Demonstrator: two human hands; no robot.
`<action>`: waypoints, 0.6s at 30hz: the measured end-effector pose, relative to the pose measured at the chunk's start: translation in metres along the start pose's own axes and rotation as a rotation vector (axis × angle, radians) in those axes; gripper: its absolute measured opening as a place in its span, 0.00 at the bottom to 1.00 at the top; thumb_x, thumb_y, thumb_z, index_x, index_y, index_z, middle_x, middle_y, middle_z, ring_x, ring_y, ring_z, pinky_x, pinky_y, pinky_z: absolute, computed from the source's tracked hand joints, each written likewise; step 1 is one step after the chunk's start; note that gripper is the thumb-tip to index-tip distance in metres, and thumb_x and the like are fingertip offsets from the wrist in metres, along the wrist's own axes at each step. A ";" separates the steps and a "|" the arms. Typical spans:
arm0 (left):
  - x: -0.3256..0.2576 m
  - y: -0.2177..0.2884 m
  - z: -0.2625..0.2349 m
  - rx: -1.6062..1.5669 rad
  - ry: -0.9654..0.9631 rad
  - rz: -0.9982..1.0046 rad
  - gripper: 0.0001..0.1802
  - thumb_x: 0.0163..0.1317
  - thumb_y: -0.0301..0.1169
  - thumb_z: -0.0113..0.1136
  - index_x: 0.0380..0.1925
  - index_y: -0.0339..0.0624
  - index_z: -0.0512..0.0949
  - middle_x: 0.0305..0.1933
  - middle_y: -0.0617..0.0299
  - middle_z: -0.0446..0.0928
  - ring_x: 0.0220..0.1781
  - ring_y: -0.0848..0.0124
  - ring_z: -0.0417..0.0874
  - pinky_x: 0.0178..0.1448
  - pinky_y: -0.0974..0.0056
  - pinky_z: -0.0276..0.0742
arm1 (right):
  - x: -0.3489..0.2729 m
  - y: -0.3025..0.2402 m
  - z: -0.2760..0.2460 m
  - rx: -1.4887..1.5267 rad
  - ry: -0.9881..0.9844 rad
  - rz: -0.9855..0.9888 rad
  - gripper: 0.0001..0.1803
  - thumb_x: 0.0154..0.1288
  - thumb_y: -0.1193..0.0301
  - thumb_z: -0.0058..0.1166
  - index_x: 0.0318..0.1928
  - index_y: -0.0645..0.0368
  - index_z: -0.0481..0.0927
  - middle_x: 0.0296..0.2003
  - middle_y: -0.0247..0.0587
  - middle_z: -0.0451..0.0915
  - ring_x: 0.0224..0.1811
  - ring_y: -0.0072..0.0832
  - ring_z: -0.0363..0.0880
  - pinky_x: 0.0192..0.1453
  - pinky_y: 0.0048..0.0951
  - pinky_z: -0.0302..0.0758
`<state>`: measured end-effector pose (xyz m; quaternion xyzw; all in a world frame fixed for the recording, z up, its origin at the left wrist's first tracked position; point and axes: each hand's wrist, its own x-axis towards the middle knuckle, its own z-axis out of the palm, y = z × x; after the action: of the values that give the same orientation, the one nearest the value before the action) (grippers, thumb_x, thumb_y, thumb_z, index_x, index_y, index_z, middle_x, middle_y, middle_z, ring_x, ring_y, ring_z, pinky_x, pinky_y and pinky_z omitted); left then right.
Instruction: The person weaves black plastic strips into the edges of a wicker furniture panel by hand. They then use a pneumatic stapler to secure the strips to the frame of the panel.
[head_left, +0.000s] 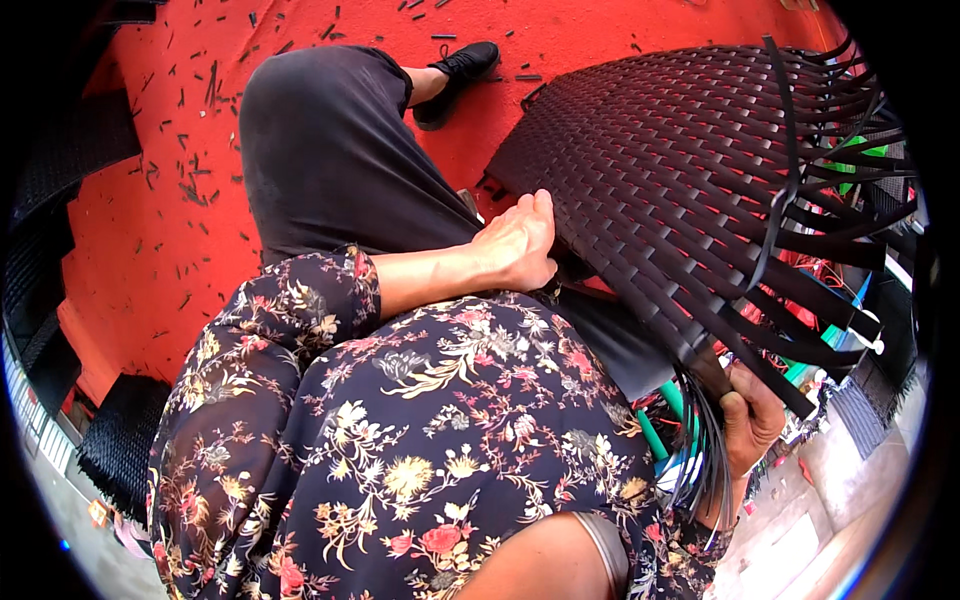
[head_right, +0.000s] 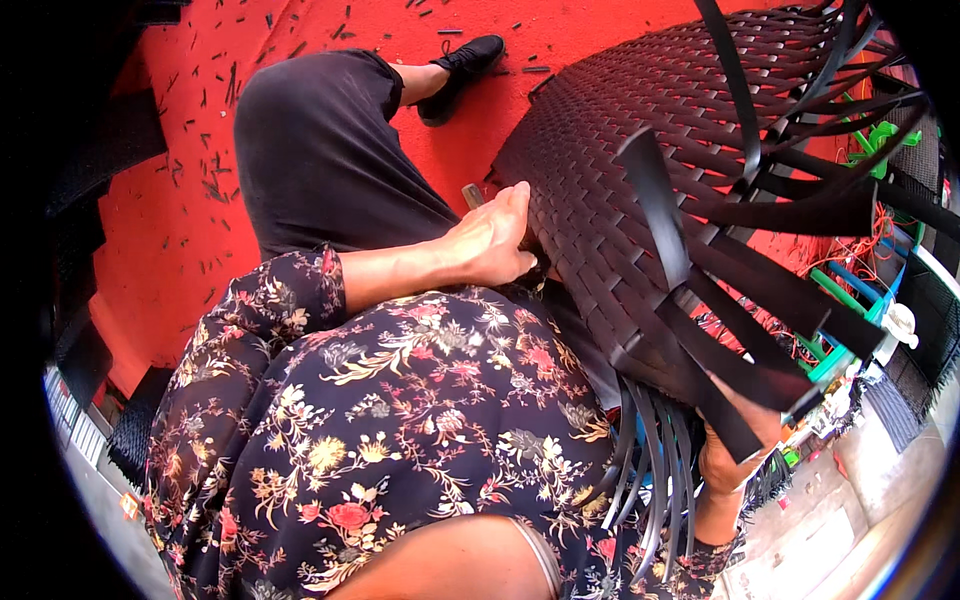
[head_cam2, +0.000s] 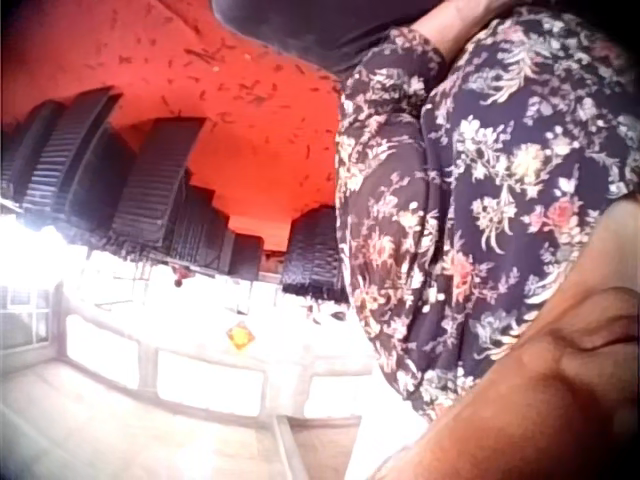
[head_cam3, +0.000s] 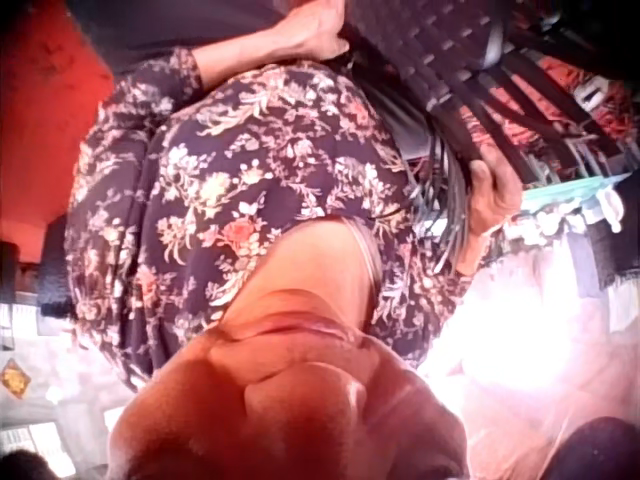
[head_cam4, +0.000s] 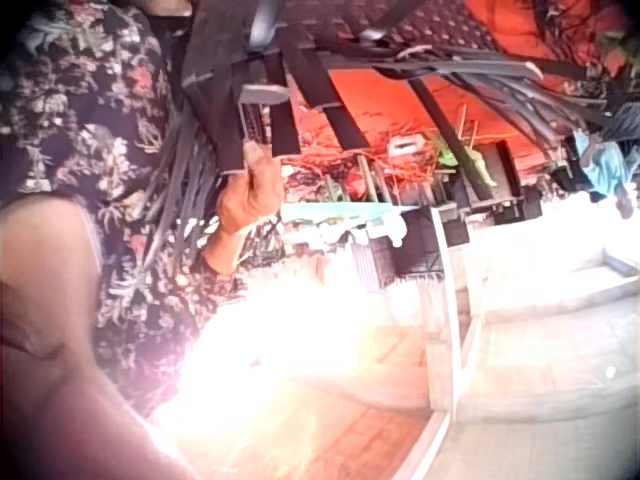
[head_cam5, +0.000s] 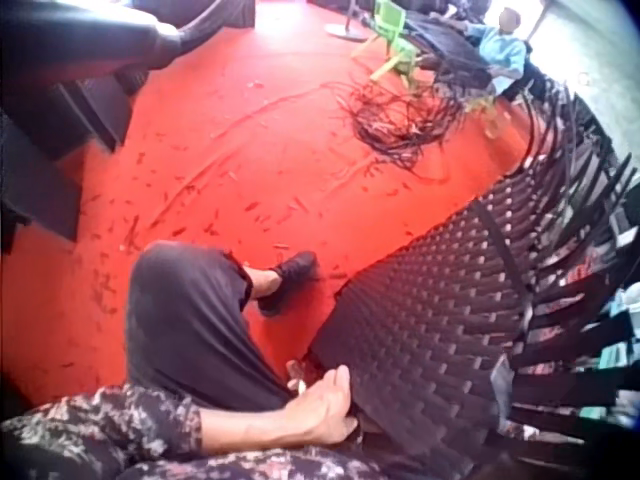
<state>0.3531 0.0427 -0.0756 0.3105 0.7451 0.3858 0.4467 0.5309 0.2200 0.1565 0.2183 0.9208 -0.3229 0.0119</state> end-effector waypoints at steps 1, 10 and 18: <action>-0.001 0.001 -0.005 0.050 -0.021 0.028 0.29 0.49 0.31 0.61 0.48 0.28 0.63 0.49 0.35 0.69 0.52 0.42 0.74 0.55 0.48 0.73 | 0.001 0.000 0.000 -0.020 -0.007 0.005 0.12 0.63 0.74 0.59 0.44 0.68 0.79 0.43 0.47 0.81 0.45 0.29 0.78 0.57 0.31 0.71; -0.032 0.038 -0.039 -0.019 0.517 1.048 0.09 0.42 0.23 0.61 0.26 0.33 0.75 0.34 0.50 0.74 0.30 0.60 0.78 0.30 0.62 0.75 | 0.003 -0.003 0.010 0.066 0.040 0.050 0.11 0.56 0.74 0.61 0.37 0.69 0.80 0.33 0.44 0.80 0.36 0.29 0.77 0.44 0.27 0.70; -0.037 0.072 -0.054 -0.038 0.748 1.467 0.10 0.53 0.25 0.60 0.37 0.36 0.79 0.45 0.52 0.80 0.43 0.62 0.79 0.42 0.62 0.73 | 0.015 -0.004 0.010 0.011 0.035 0.057 0.10 0.55 0.74 0.61 0.36 0.69 0.80 0.30 0.44 0.79 0.33 0.33 0.77 0.41 0.28 0.71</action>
<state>0.3281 0.0340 0.0179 0.5617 0.4458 0.6702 -0.1911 0.5146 0.2166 0.1484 0.2502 0.9124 -0.3239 0.0040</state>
